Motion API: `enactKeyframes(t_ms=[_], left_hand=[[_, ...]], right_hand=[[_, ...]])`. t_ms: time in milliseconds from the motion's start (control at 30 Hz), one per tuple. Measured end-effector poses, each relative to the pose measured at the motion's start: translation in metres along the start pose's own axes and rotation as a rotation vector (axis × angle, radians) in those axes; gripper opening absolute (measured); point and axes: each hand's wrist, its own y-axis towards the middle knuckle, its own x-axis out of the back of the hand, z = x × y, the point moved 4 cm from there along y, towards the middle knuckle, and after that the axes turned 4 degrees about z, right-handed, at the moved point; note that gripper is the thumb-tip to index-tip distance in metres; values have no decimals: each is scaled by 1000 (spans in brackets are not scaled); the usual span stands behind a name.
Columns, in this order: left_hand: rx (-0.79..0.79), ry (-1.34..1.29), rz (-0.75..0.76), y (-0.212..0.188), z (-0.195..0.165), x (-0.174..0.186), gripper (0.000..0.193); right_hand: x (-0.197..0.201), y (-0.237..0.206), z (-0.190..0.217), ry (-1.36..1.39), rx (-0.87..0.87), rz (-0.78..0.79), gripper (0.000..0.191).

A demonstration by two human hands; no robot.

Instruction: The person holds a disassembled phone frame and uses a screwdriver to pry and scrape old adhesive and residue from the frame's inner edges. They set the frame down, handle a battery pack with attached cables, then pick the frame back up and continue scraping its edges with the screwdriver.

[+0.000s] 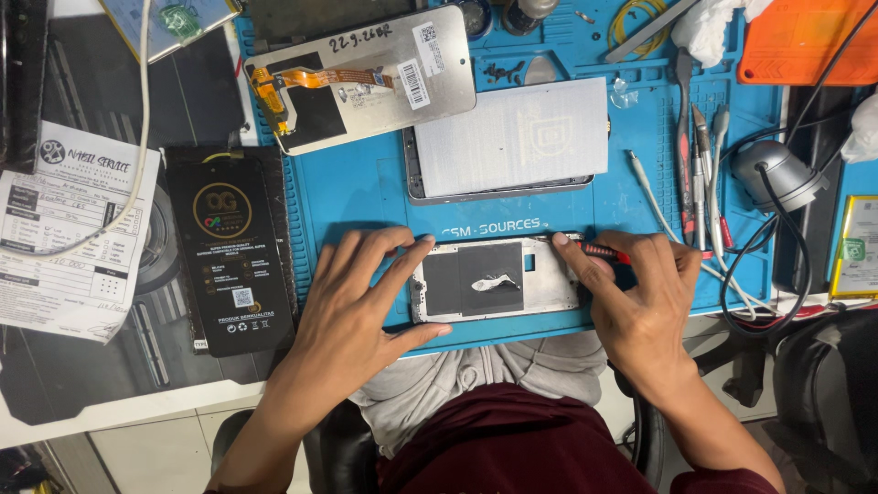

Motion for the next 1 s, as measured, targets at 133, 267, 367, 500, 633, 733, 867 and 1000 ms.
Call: enactKeyframes(t_ms=[133, 267, 367, 500, 633, 733, 867, 1000], left_hand=[[-6, -3, -8, 0, 0, -1, 86], [-6, -4, -4, 0, 0, 1, 85], [-3, 2, 7, 0, -1, 2, 84], [-12, 14, 8, 1, -3, 5, 82], [17, 24, 11, 1, -4, 4, 82], [15, 12, 1, 2, -3, 3, 84], [10, 2, -10, 1, -1, 0, 85], [13, 5, -4, 0, 0, -1, 86]], right_hand=[[2, 3, 3, 2, 2, 3, 34], [7, 10, 7, -22, 30, 43, 37], [12, 17, 10, -28, 59, 73, 42], [8, 29, 16, -32, 119, 117, 49], [7, 33, 15, -18, 135, 84, 48], [13, 27, 8, 19, 102, 28, 45], [14, 17, 1, 37, 89, 61, 49], [11, 14, -1, 21, 104, 78, 48]])
